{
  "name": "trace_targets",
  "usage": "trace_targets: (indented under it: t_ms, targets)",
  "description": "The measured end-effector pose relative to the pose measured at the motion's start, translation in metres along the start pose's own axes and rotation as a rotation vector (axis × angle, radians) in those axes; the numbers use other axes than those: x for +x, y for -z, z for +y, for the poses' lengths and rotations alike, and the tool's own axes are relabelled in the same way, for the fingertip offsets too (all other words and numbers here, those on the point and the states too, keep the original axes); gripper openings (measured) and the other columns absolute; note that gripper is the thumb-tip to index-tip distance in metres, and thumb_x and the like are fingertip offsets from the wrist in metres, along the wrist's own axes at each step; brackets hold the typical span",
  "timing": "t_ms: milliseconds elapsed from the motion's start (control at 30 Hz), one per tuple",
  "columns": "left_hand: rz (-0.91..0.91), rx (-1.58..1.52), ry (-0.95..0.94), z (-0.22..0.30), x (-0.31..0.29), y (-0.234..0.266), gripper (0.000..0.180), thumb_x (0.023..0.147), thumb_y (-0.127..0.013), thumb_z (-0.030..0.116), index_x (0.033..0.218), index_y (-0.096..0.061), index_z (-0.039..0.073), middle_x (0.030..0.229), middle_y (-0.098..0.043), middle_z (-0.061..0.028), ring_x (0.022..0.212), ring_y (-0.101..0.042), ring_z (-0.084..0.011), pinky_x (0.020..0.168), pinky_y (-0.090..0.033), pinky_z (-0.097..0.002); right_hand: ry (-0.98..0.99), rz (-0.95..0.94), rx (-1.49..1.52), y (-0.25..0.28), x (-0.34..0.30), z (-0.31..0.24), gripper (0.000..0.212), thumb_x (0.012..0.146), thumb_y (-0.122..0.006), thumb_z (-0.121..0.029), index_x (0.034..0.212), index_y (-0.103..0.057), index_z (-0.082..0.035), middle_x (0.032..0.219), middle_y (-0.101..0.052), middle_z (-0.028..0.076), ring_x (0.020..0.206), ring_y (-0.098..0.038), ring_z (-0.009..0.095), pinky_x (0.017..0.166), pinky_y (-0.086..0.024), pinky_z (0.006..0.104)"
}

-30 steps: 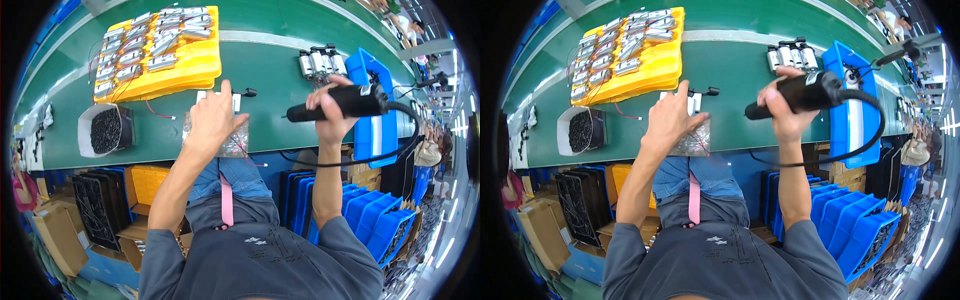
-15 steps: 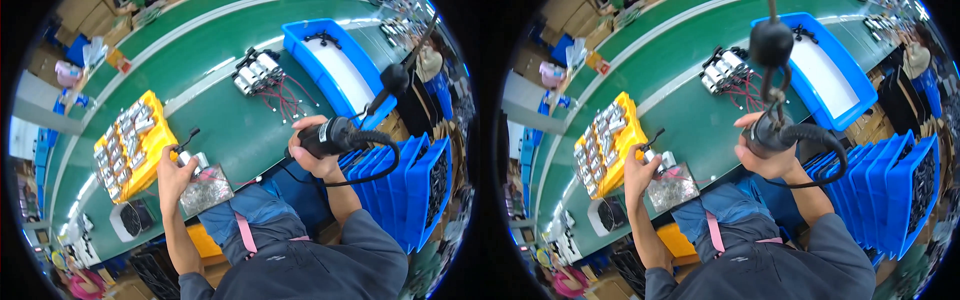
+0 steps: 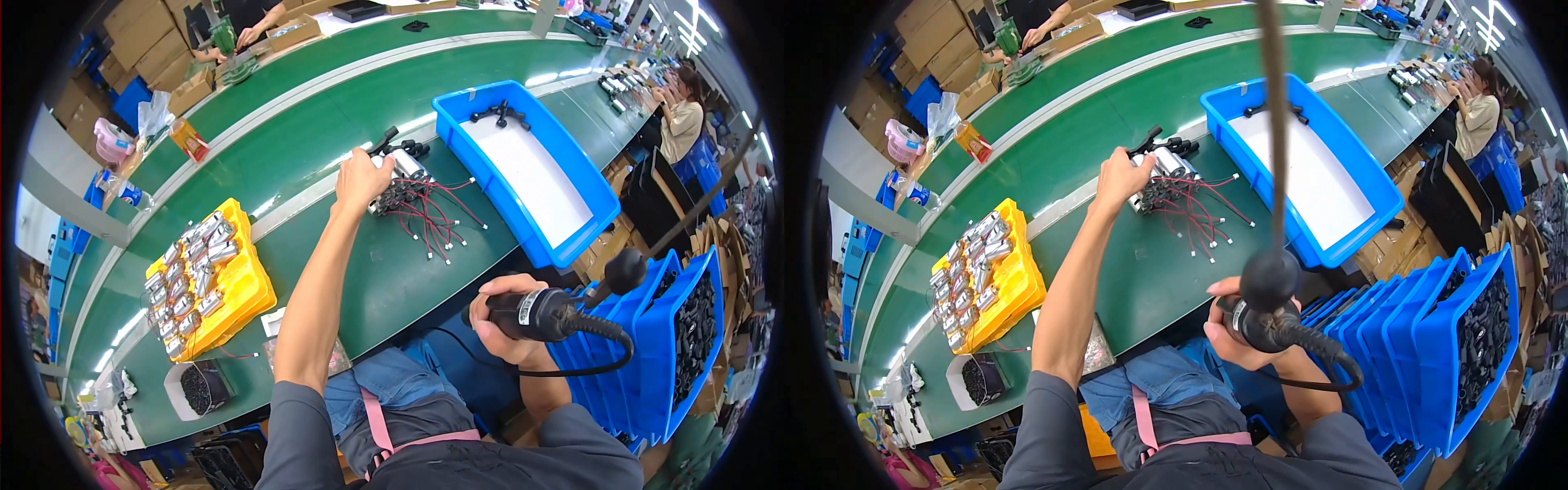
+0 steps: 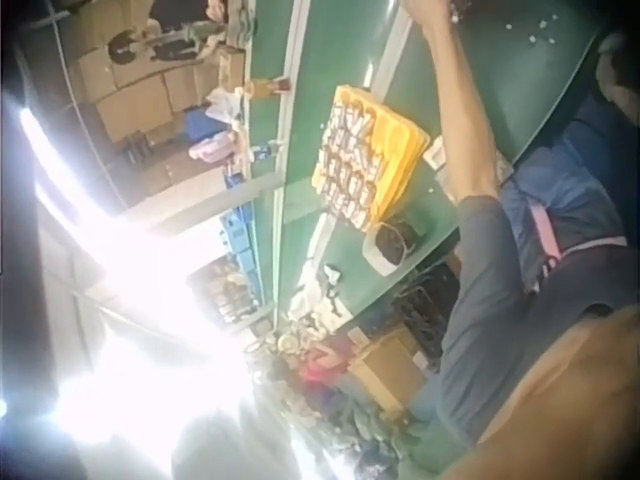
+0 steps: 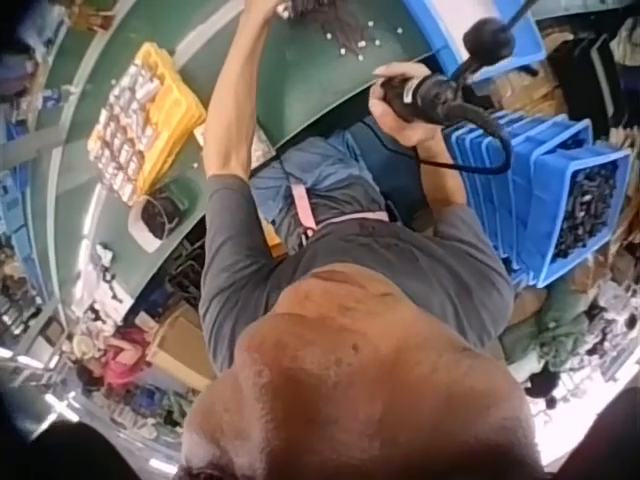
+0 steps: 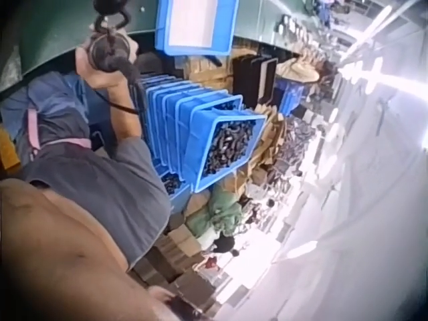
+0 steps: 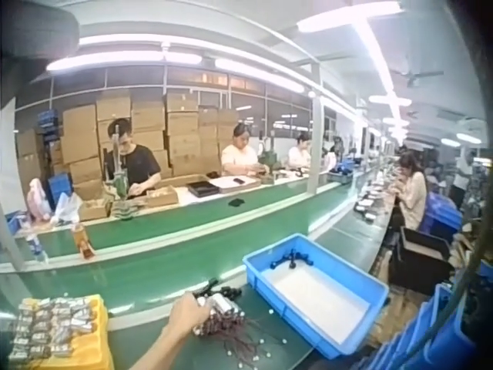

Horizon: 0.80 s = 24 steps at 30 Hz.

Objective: Assembling small electrical components using an electric screwdriver and organizing them into trays at a factory workstation.

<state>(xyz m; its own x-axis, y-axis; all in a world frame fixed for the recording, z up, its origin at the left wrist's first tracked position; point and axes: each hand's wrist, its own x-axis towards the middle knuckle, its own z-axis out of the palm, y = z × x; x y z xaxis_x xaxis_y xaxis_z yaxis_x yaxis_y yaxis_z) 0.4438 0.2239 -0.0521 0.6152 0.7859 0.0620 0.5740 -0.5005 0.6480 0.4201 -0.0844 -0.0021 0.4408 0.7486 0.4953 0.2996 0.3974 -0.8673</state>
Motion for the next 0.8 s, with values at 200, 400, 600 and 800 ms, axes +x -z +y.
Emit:
trace_targets:
  t_ms: [200,400,600,800]
  targets:
    - [0.092,-0.105,0.05,0.0,-0.009,0.007,0.059,0.08,-0.059,0.038,0.113,-0.049,-0.011,0.094,-0.062,-0.03,0.092,-0.061,-0.0404,0.08,-0.048,-0.0436,-0.135,0.005,0.086,-0.015,0.009,0.007,0.039,0.071,-0.067,0.002,0.106,-0.05,0.002,0.071,-0.058,0.007,0.064,-0.058,0.015,0.06,-0.049,0.0286]
    - [0.171,-0.216,-0.007,-0.042,-0.075,0.098,0.045,0.082,-0.059,0.029,0.107,-0.055,-0.008,0.078,-0.064,-0.0247,0.077,-0.064,-0.0359,0.073,-0.049,-0.0419,-0.319,-0.156,0.06,-0.043,0.039,0.019,0.042,0.07,-0.068,0.004,0.108,-0.051,0.002,0.072,-0.058,0.007,0.067,-0.058,0.015,0.065,-0.05,0.0299]
    - [0.58,0.273,0.063,-0.178,-0.133,0.203,0.035,0.079,-0.063,0.021,0.099,-0.059,-0.008,0.073,-0.063,-0.0218,0.069,-0.063,-0.0352,0.067,-0.049,-0.0402,-0.294,-0.184,0.281,-0.096,0.077,0.051,0.043,0.072,-0.069,0.003,0.111,-0.051,0.002,0.077,-0.06,0.008,0.076,-0.059,0.017,0.073,-0.05,0.0331]
    - [0.61,0.635,-0.186,-0.201,-0.114,0.204,0.041,0.078,-0.065,0.031,0.095,-0.059,-0.005,0.079,-0.065,-0.02,0.076,-0.063,-0.0379,0.068,-0.05,-0.0402,-0.181,-0.261,0.225,-0.132,0.107,0.073,0.044,0.073,-0.069,-0.001,0.113,-0.05,0.002,0.084,-0.062,0.009,0.086,-0.061,0.02,0.079,-0.05,0.036]
